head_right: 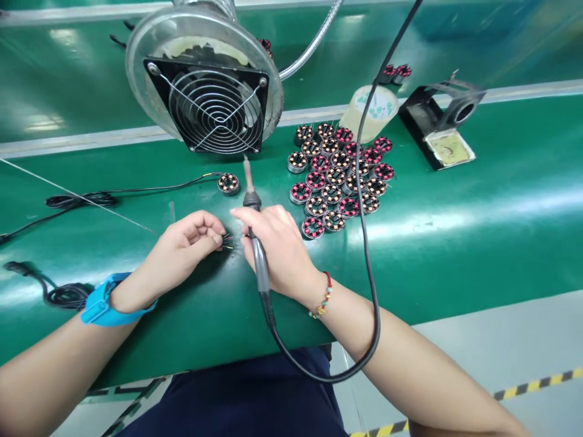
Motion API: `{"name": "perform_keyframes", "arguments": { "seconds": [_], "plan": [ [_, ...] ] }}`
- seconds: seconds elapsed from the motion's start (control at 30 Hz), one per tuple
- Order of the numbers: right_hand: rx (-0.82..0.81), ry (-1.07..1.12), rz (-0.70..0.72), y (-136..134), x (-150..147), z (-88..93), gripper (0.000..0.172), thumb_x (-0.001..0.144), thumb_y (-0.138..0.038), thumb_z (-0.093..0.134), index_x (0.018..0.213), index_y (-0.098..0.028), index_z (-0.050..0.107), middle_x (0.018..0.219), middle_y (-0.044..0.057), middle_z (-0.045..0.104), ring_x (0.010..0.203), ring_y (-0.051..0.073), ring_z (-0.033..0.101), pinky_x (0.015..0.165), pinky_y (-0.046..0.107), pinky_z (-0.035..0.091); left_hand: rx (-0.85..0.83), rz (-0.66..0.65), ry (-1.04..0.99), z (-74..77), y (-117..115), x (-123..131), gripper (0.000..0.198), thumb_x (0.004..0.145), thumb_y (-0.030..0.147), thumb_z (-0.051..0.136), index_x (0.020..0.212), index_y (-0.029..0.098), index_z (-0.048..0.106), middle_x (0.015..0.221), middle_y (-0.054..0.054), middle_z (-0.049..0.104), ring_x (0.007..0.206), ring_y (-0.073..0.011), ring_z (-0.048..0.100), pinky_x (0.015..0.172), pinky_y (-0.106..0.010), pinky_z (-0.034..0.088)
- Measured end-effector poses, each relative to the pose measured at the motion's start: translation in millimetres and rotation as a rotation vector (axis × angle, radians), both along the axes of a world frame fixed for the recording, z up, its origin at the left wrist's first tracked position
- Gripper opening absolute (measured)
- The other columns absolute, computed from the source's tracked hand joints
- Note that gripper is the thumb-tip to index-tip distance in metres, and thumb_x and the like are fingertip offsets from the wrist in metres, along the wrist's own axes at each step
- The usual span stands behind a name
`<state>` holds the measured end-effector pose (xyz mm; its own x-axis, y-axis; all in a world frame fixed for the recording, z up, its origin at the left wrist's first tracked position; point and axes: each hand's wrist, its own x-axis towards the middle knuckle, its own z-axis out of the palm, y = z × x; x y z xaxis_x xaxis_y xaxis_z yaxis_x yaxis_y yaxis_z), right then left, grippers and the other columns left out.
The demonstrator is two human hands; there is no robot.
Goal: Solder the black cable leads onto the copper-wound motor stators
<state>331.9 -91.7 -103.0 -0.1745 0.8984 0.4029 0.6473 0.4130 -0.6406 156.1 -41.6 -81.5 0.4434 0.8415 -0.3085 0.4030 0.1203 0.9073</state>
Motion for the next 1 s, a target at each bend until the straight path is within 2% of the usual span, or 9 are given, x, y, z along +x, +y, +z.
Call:
{"name": "perform_keyframes", "arguments": {
  "seconds": [0.2, 0.4, 0.47, 0.57, 0.7, 0.87, 1.0],
  "plan": [
    [0.005, -0.125, 0.108, -5, -5, -1.9, 0.033, 0.085, -0.012, 0.049, 0.117, -0.022, 0.051, 0.086, 0.004, 0.064, 0.084, 0.023, 0.052, 0.074, 0.037, 0.038, 0.049, -0.034, 0.004, -1.0, 1, -2, 0.004, 0.075, 0.018, 0.052, 0.072, 0.017, 0.052, 0.063, 0.004, 0.048, 0.059, -0.0094, 0.043, 0.056, -0.021, 0.036],
    [-0.005, 0.05, 0.102, -5, -7, 0.0, 0.033, 0.087, -0.011, 0.049, 0.116, -0.025, 0.048, 0.087, 0.001, 0.065, 0.082, 0.02, 0.055, 0.077, 0.036, 0.041, 0.049, -0.061, 0.017, -1.4, -3, -5, 0.007, 0.081, 0.023, 0.052, 0.076, 0.017, 0.052, 0.062, 0.005, 0.046, 0.055, -0.009, 0.04, 0.053, -0.021, 0.034],
    [-0.02, 0.087, 0.089, -5, -7, 0.9, 0.032, 0.087, -0.012, 0.05, 0.116, -0.025, 0.047, 0.09, 0.002, 0.065, 0.084, 0.02, 0.056, 0.079, 0.037, 0.042, 0.115, -0.106, 0.025, -0.3, -6, -7, 0.009, 0.084, 0.024, 0.05, 0.079, 0.018, 0.052, 0.068, 0.003, 0.05, 0.06, -0.0101, 0.045, 0.057, -0.022, 0.038],
    [-0.05, 0.138, 0.076, -5, -6, 0.9, 0.033, 0.086, -0.012, 0.05, 0.116, -0.025, 0.047, 0.091, 0.002, 0.065, 0.085, 0.019, 0.057, 0.081, 0.038, 0.043, 0.305, -0.222, 0.067, 2.4, -9, -9, 0.01, 0.088, 0.022, 0.047, 0.081, 0.018, 0.053, 0.08, -0.001, 0.055, 0.072, -0.0128, 0.051, 0.068, -0.024, 0.041],
    [-0.09, 0.205, 0.084, -5, -5, -0.2, 0.037, 0.085, -0.011, 0.05, 0.118, -0.025, 0.045, 0.089, 0.0, 0.063, 0.086, 0.019, 0.058, 0.084, 0.038, 0.044, 0.463, -0.316, 0.093, 4.7, -10, -11, 0.012, 0.09, 0.018, 0.045, 0.081, 0.019, 0.053, 0.083, -0.002, 0.057, 0.076, -0.0133, 0.052, 0.071, -0.025, 0.041],
    [-0.116, 0.245, 0.089, -4, -5, -1.2, 0.036, 0.085, -0.01, 0.05, 0.117, -0.025, 0.045, 0.091, 0.001, 0.063, 0.086, 0.018, 0.058, 0.083, 0.038, 0.045, 0.553, -0.352, 0.088, 4.2, -11, -10, 0.012, 0.09, 0.015, 0.046, 0.084, 0.018, 0.056, 0.085, -0.003, 0.06, 0.08, -0.0137, 0.055, 0.074, -0.025, 0.042],
    [-0.1, 0.206, 0.103, -4, -4, -0.7, 0.038, 0.085, -0.01, 0.051, 0.119, -0.025, 0.045, 0.087, 0.0, 0.063, 0.088, 0.019, 0.058, 0.084, 0.039, 0.045, 0.543, -0.322, 0.135, 3.3, -12, -7, 0.011, 0.086, 0.012, 0.048, 0.079, 0.018, 0.054, 0.082, -0.002, 0.059, 0.074, -0.0128, 0.054, 0.067, -0.024, 0.041]
  ]
}}
